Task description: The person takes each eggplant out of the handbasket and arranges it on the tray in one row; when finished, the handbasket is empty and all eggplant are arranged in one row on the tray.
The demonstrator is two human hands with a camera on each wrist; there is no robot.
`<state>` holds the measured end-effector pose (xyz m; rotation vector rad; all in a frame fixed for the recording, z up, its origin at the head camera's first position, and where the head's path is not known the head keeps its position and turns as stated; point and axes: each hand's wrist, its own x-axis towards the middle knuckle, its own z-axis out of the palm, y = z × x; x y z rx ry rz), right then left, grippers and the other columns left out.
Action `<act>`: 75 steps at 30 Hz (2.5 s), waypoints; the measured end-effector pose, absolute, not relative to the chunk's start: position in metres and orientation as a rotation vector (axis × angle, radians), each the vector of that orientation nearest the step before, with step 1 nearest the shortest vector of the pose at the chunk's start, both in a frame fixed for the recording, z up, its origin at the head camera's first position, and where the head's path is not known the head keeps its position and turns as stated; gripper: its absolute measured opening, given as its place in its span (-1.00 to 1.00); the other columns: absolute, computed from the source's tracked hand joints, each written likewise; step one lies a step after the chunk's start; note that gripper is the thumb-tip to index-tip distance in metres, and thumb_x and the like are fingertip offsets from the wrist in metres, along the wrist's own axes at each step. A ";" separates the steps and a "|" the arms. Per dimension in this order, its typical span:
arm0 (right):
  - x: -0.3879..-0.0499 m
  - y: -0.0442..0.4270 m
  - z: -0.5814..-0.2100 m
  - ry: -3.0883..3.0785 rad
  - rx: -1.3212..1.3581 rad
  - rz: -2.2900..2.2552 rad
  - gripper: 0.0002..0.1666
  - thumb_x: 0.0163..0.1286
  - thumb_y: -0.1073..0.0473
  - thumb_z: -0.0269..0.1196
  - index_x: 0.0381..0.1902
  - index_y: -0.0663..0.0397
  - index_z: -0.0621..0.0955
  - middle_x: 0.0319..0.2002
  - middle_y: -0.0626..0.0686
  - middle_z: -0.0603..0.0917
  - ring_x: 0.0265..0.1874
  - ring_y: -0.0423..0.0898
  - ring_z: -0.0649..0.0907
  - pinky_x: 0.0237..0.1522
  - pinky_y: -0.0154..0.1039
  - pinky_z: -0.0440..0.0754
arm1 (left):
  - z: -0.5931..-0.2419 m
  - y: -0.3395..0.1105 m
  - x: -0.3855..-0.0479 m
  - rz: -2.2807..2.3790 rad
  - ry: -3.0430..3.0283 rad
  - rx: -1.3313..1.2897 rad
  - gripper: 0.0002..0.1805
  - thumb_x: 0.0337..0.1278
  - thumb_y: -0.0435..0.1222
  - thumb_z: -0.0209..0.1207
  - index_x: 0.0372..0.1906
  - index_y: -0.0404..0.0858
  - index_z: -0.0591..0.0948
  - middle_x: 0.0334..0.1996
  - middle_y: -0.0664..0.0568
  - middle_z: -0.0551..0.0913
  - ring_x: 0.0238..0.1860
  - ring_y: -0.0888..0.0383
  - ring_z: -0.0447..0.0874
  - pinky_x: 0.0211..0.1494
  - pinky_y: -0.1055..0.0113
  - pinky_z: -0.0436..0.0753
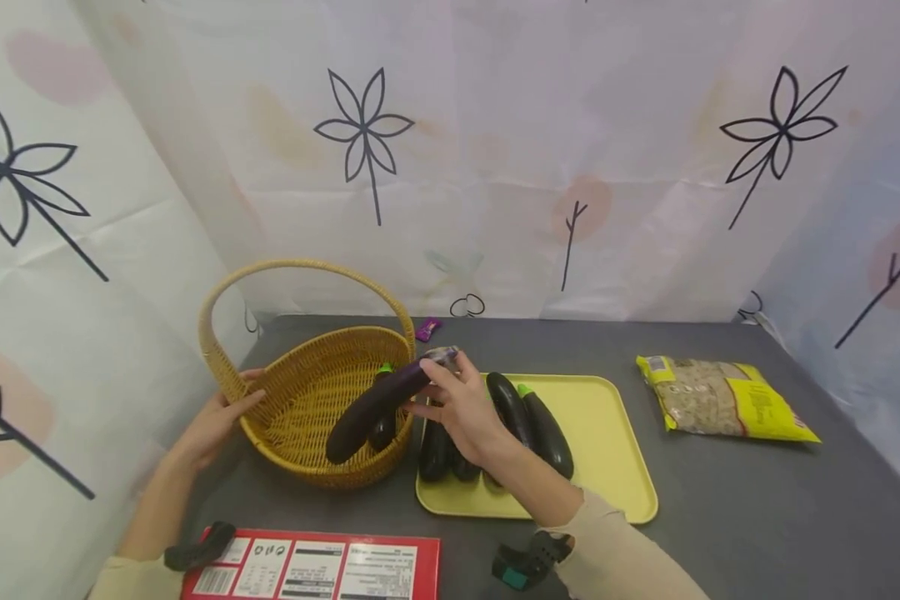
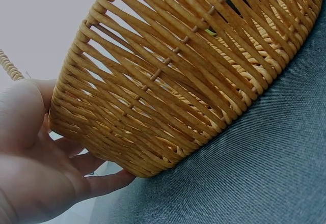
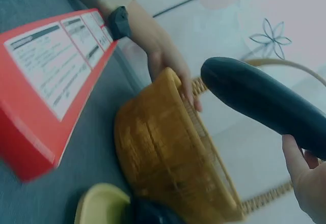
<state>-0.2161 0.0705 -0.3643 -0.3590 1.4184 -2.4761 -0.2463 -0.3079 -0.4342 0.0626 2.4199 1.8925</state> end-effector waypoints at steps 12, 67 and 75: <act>-0.216 0.154 -0.380 1.416 -0.320 -2.704 -0.94 0.55 0.19 -0.06 -0.14 -0.09 0.38 -0.21 -0.05 0.52 -0.16 -0.04 0.63 0.00 0.01 0.53 | -0.435 -0.312 -0.247 1.885 2.418 0.109 -0.33 0.42 -0.07 -0.01 0.43 -0.30 0.09 0.25 -0.27 0.22 0.01 0.21 0.48 -0.04 0.36 0.50; -0.204 0.300 -0.432 1.807 0.246 -2.184 -0.22 0.49 0.11 0.09 0.42 0.35 0.00 0.13 0.15 0.28 -0.15 -0.17 0.61 0.09 -0.17 0.47 | -0.434 -0.312 -0.249 1.923 2.392 0.154 -0.43 0.40 -0.14 0.04 0.37 -0.24 0.17 0.01 0.16 0.43 -0.07 0.29 0.54 -0.09 0.44 0.49; -0.200 0.299 -0.434 1.829 0.160 -2.026 -0.20 0.50 0.22 0.06 0.43 0.44 -0.11 0.15 0.19 0.25 -0.15 -0.16 0.57 0.05 -0.12 0.50 | -0.434 -0.313 -0.249 1.930 2.381 0.147 -0.44 0.41 -0.18 0.03 0.38 -0.25 0.16 -0.01 0.20 0.45 -0.08 0.30 0.53 -0.10 0.45 0.48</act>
